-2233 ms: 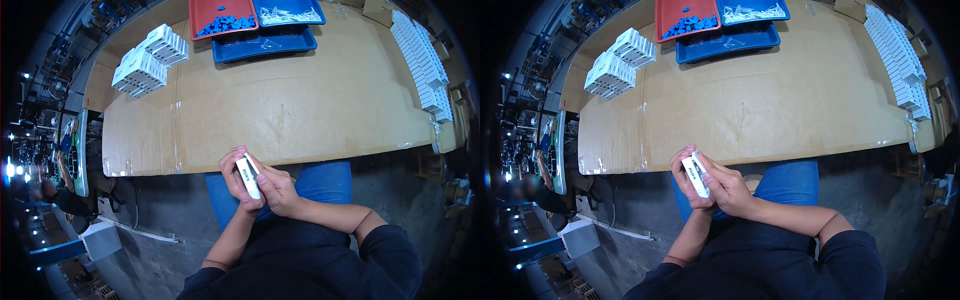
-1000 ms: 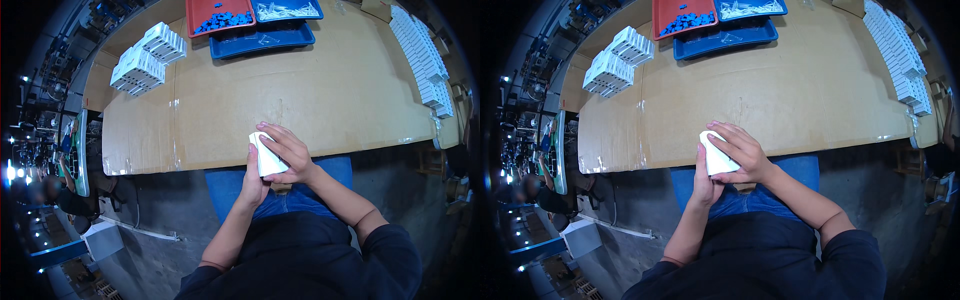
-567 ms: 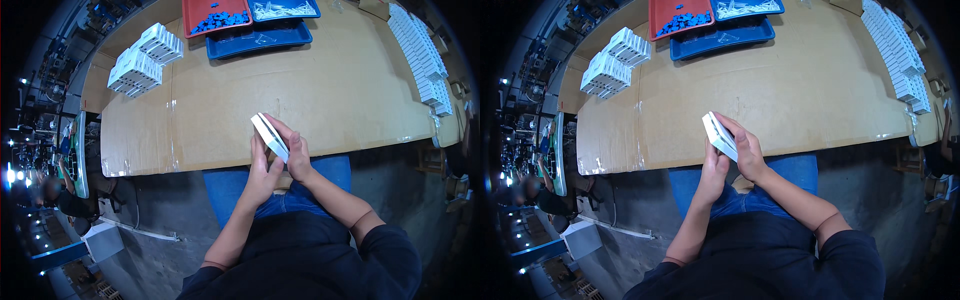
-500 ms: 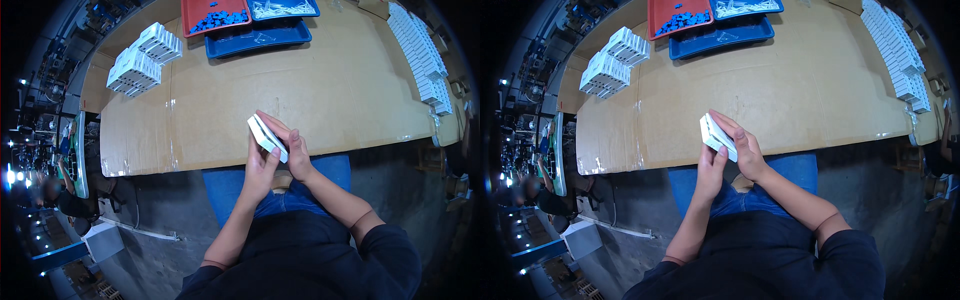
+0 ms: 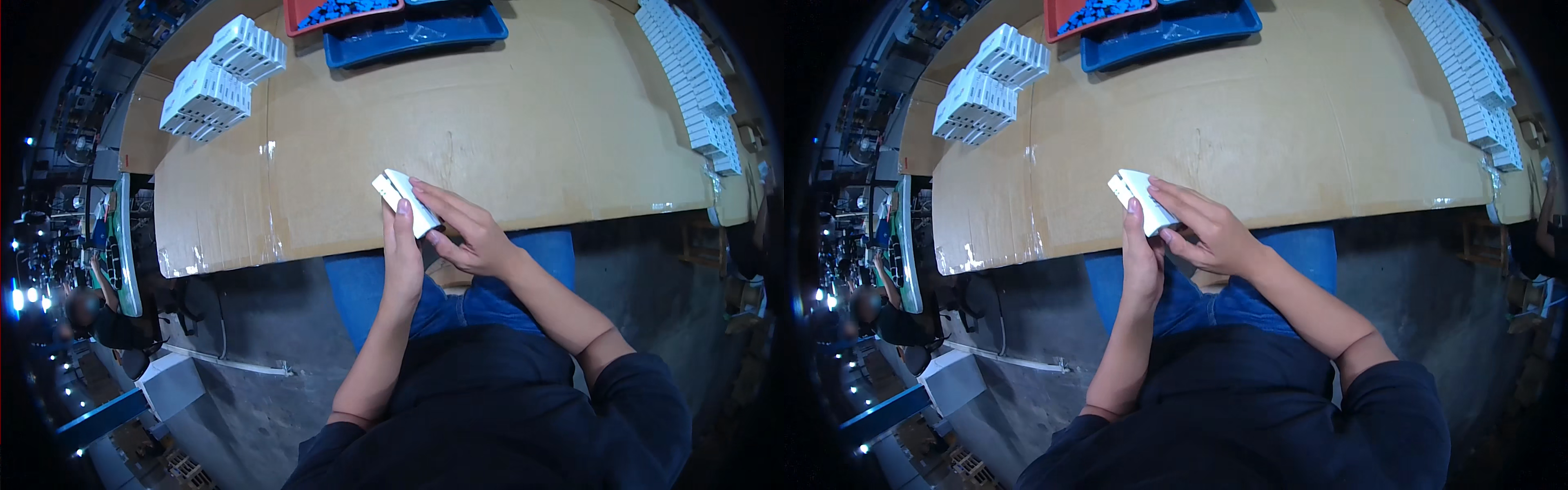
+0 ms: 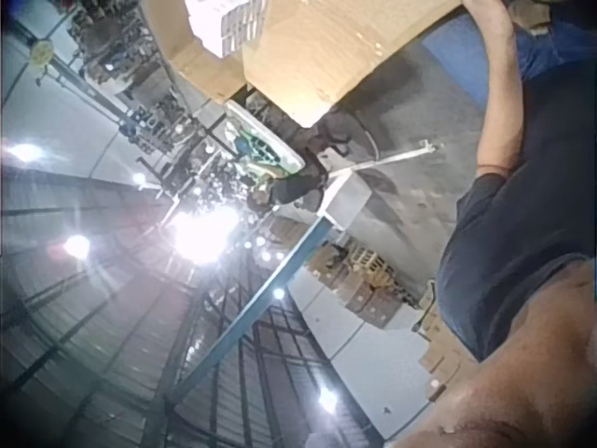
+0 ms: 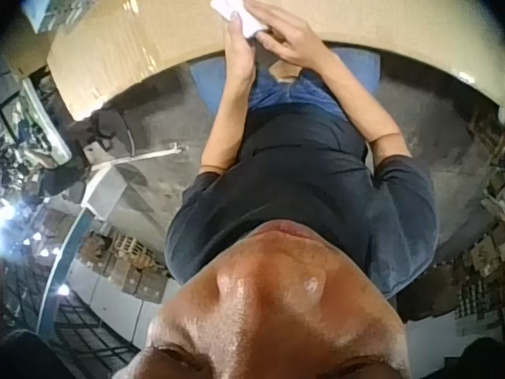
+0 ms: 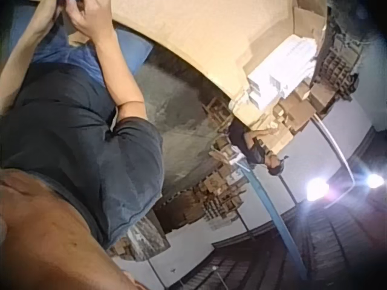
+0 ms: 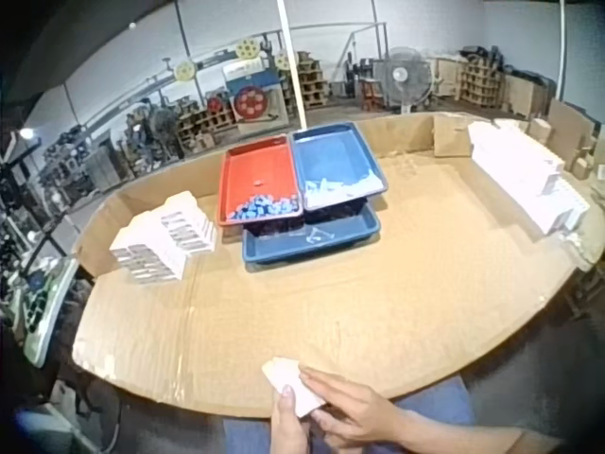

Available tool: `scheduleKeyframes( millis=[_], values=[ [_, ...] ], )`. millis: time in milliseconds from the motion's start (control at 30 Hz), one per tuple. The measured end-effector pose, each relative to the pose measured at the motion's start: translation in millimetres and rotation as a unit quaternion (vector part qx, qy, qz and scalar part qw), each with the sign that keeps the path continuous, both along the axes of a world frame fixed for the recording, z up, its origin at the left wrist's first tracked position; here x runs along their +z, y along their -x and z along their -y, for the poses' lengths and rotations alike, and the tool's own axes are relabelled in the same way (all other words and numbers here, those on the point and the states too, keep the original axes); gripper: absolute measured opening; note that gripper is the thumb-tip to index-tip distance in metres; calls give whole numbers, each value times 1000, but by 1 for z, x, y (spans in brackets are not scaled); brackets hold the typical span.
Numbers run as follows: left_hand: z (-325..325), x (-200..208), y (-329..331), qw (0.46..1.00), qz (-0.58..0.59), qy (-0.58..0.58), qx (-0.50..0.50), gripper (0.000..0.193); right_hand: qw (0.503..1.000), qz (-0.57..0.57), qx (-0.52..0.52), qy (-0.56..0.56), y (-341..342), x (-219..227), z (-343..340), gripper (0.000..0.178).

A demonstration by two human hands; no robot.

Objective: Assembling or packing components into a white electronic device housing at a factory workstation.

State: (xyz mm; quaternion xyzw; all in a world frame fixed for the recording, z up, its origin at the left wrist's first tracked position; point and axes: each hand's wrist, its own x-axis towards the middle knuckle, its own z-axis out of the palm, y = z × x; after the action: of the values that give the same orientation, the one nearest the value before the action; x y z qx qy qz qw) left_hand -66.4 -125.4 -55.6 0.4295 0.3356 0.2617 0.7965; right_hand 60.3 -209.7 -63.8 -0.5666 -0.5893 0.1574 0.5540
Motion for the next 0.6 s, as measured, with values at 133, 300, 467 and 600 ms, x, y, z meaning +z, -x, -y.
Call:
scheduleKeyframes(
  millis=[133,300,467,600],
  values=[
    [1,2,-4,999,-18,-47,0,54,998,51,-25,-30,0,-9,-4,54],
    [5,2,-6,998,-33,-56,8,49,998,51,-40,10,3,-19,1,50],
    [6,1,-6,997,-34,-59,25,44,989,122,-55,-57,2,-22,-4,48],
    [9,-4,-6,994,-31,-91,48,47,988,127,-63,-61,7,-23,-4,47]
  ],
)
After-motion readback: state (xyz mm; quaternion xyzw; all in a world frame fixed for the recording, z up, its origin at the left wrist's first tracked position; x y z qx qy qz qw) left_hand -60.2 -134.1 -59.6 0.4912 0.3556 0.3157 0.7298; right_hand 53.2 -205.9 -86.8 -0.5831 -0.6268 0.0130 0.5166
